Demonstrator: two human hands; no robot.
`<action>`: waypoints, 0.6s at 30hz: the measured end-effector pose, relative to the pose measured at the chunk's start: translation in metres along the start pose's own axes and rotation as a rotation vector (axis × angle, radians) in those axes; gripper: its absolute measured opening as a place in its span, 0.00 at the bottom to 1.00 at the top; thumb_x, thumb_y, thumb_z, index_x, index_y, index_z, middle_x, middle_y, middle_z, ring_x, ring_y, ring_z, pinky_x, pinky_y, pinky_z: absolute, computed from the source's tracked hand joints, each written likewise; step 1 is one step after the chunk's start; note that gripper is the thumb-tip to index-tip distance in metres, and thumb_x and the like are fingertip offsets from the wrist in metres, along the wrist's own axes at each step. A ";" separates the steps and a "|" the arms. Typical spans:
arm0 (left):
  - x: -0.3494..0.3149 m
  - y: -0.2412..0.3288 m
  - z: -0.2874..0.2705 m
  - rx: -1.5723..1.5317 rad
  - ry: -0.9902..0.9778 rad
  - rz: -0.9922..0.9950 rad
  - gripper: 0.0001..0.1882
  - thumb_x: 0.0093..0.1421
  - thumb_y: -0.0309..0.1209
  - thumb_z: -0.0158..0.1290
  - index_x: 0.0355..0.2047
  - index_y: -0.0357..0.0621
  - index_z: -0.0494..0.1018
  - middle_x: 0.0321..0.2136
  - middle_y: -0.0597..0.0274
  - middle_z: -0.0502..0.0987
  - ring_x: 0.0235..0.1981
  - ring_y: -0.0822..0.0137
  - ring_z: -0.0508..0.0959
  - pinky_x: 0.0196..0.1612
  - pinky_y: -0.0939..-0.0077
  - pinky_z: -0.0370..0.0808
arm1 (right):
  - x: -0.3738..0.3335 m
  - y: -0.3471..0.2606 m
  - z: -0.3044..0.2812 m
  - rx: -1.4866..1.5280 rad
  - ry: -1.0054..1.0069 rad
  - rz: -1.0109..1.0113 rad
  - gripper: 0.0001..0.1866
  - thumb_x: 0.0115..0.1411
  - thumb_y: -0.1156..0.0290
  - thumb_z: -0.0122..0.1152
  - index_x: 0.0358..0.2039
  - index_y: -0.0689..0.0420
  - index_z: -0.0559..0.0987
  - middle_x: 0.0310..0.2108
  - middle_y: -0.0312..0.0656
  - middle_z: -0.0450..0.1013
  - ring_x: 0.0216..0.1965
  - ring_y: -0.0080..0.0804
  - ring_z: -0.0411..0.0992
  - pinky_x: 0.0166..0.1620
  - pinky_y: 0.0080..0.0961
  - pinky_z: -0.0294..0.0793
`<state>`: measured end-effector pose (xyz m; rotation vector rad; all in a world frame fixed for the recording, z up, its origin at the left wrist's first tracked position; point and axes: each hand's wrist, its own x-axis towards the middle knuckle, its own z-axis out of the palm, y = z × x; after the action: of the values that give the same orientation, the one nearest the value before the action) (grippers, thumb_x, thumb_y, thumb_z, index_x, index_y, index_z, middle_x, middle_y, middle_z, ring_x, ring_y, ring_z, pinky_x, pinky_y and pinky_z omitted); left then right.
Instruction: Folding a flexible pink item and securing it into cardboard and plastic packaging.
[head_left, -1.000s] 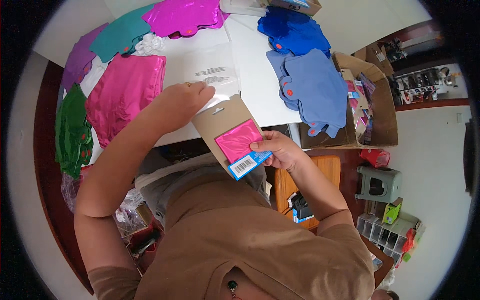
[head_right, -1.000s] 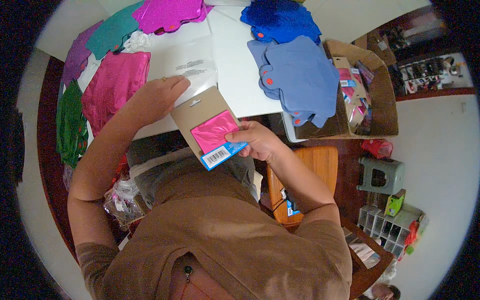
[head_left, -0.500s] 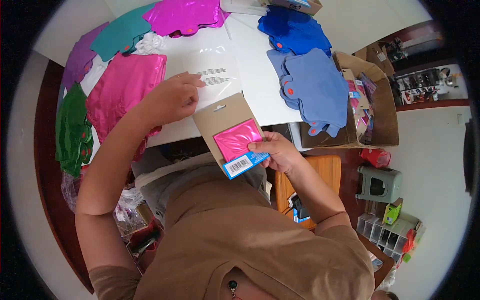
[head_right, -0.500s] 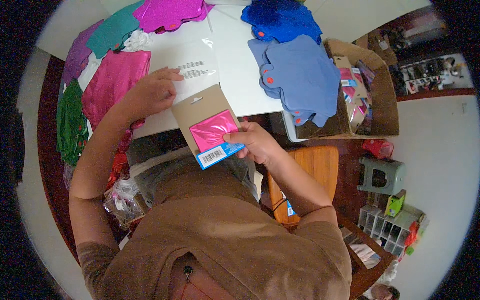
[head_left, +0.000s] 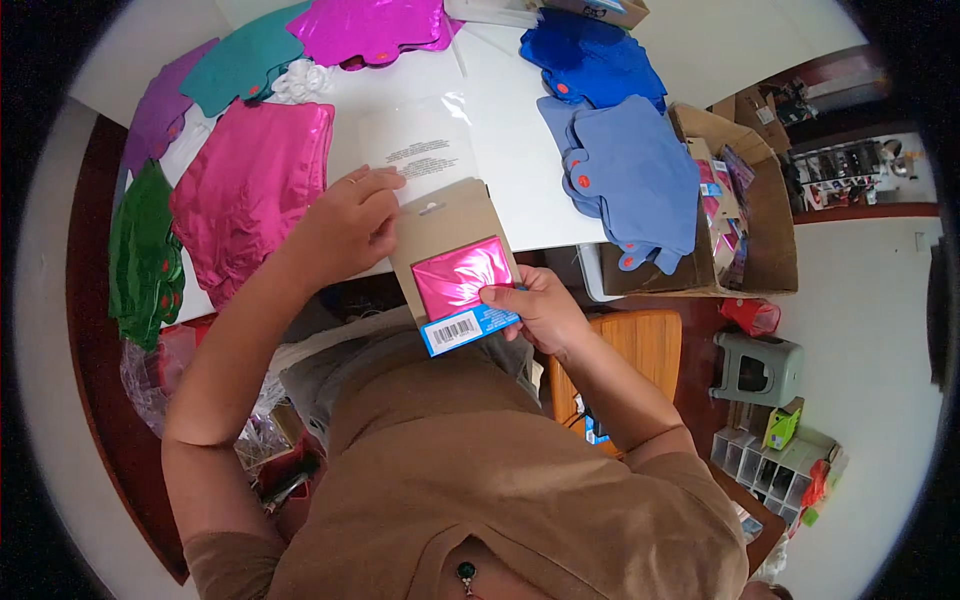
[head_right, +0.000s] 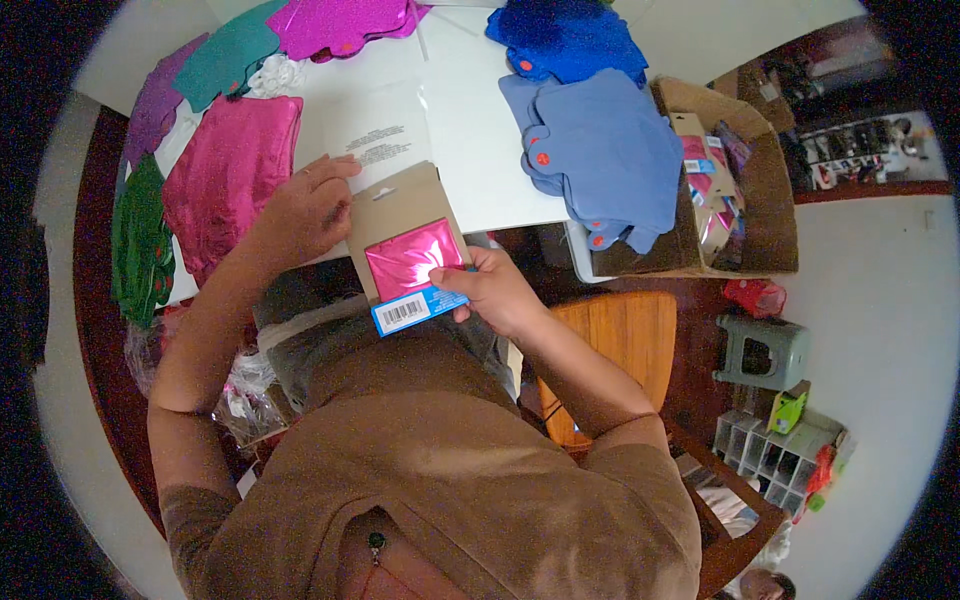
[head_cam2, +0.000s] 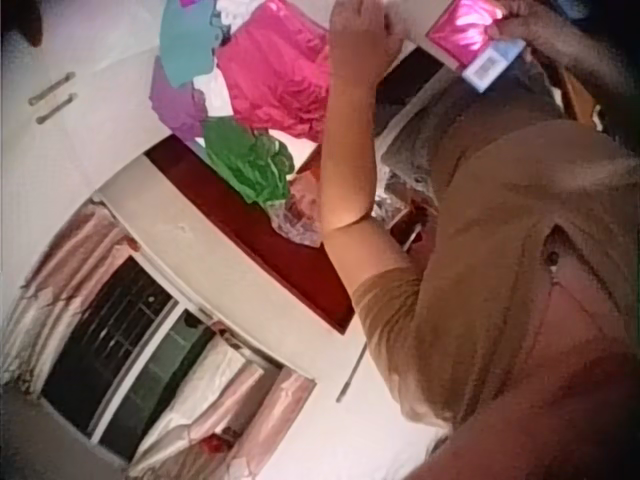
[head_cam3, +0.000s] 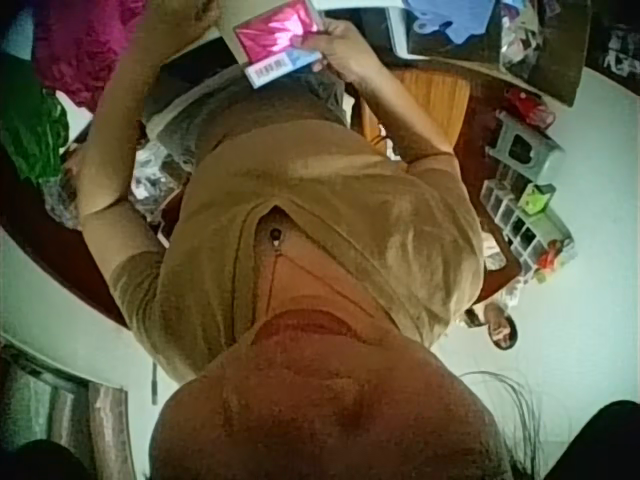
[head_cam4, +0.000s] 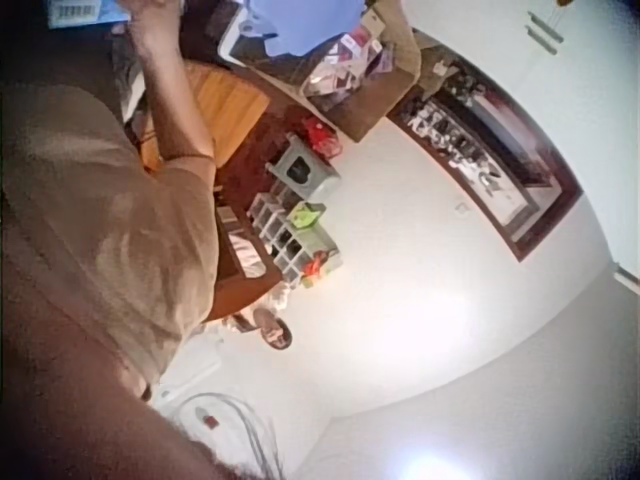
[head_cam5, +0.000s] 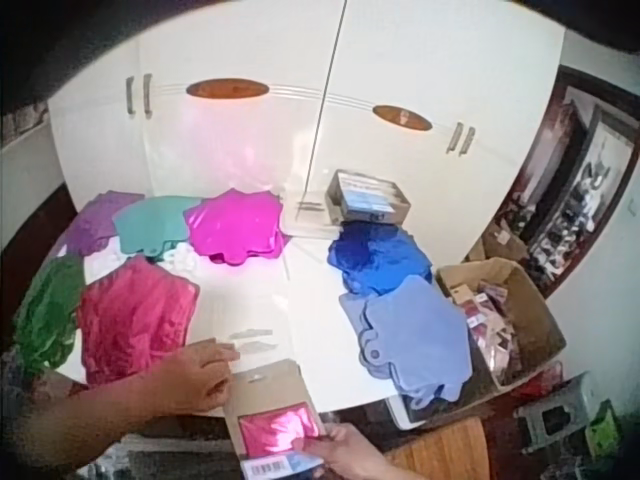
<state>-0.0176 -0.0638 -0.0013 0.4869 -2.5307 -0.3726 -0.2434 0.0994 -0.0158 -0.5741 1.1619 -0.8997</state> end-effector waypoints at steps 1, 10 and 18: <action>-0.003 0.001 0.001 0.037 0.012 0.012 0.07 0.46 0.22 0.54 0.26 0.38 0.67 0.40 0.49 0.75 0.44 0.50 0.75 0.48 0.59 0.72 | 0.000 0.002 0.000 -0.008 0.003 0.003 0.09 0.57 0.67 0.62 0.34 0.59 0.78 0.25 0.34 0.75 0.20 0.16 0.70 0.19 0.12 0.68; 0.002 0.015 -0.001 -0.006 -0.002 0.050 0.07 0.45 0.21 0.53 0.26 0.37 0.67 0.39 0.51 0.74 0.45 0.51 0.75 0.54 0.57 0.69 | 0.000 0.008 0.013 0.020 0.037 -0.037 0.09 0.59 0.67 0.61 0.35 0.59 0.78 0.25 0.34 0.75 0.22 0.16 0.70 0.19 0.13 0.69; -0.014 0.020 -0.006 -0.013 -0.057 0.009 0.09 0.46 0.19 0.55 0.25 0.38 0.65 0.43 0.50 0.74 0.50 0.51 0.73 0.58 0.57 0.67 | 0.004 0.011 0.017 -0.030 0.009 -0.049 0.09 0.58 0.66 0.61 0.35 0.59 0.78 0.26 0.34 0.75 0.22 0.16 0.71 0.20 0.13 0.69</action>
<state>-0.0081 -0.0413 0.0041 0.4658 -2.5830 -0.4054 -0.2239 0.1005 -0.0213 -0.6258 1.1750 -0.9286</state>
